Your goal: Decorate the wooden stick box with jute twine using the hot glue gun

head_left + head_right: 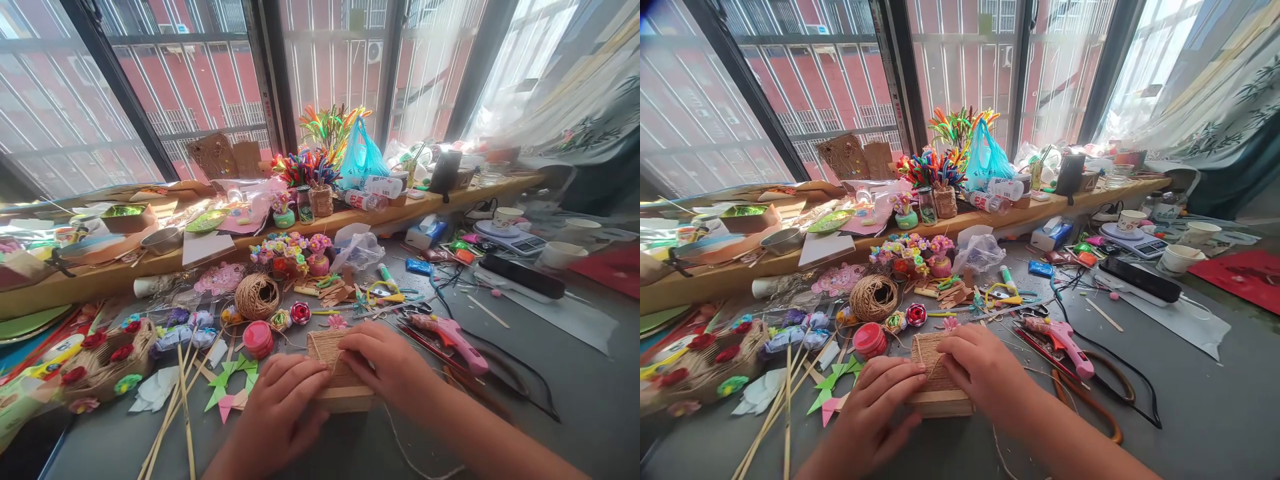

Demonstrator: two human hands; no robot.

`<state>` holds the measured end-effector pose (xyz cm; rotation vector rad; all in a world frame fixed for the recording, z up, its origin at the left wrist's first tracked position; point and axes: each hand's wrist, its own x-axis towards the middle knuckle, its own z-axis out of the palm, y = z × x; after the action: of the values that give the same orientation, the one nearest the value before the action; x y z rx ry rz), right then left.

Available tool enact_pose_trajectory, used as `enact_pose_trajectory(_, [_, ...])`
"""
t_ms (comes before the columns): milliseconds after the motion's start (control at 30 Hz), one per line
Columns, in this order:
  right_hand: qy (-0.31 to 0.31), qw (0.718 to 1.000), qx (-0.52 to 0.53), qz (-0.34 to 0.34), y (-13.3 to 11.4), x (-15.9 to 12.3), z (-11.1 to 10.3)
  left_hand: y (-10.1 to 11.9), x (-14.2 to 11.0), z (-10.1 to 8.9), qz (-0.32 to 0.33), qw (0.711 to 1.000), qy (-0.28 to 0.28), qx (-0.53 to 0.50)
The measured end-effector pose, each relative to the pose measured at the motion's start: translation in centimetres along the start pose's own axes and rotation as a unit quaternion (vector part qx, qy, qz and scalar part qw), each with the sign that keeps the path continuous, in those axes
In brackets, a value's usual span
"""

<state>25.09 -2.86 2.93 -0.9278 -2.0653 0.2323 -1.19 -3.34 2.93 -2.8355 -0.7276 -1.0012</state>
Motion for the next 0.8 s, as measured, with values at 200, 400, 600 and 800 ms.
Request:
enact_pose_trajectory(200, [0.018,0.997,0.025,0.073,0.1,-0.5,-0.7,-0.4,0.1,0.2,-0.096,0.988,0.024,-0.117])
enact_pose_trajectory(400, [0.068,0.966,-0.080,0.236,3.7,-5.1,-5.6,-0.1,0.3,0.5,-0.169,0.961,0.064,-0.209])
enact_pose_trajectory(600, [0.026,0.902,-0.217,0.373,10.3,-12.7,-9.9,-1.0,0.7,0.8,-0.251,0.924,0.181,-0.225])
enact_pose_trajectory(800, [-0.001,0.863,-0.066,0.500,11.8,-13.4,-10.1,-1.9,0.9,0.4,-0.438,0.840,0.186,-0.261])
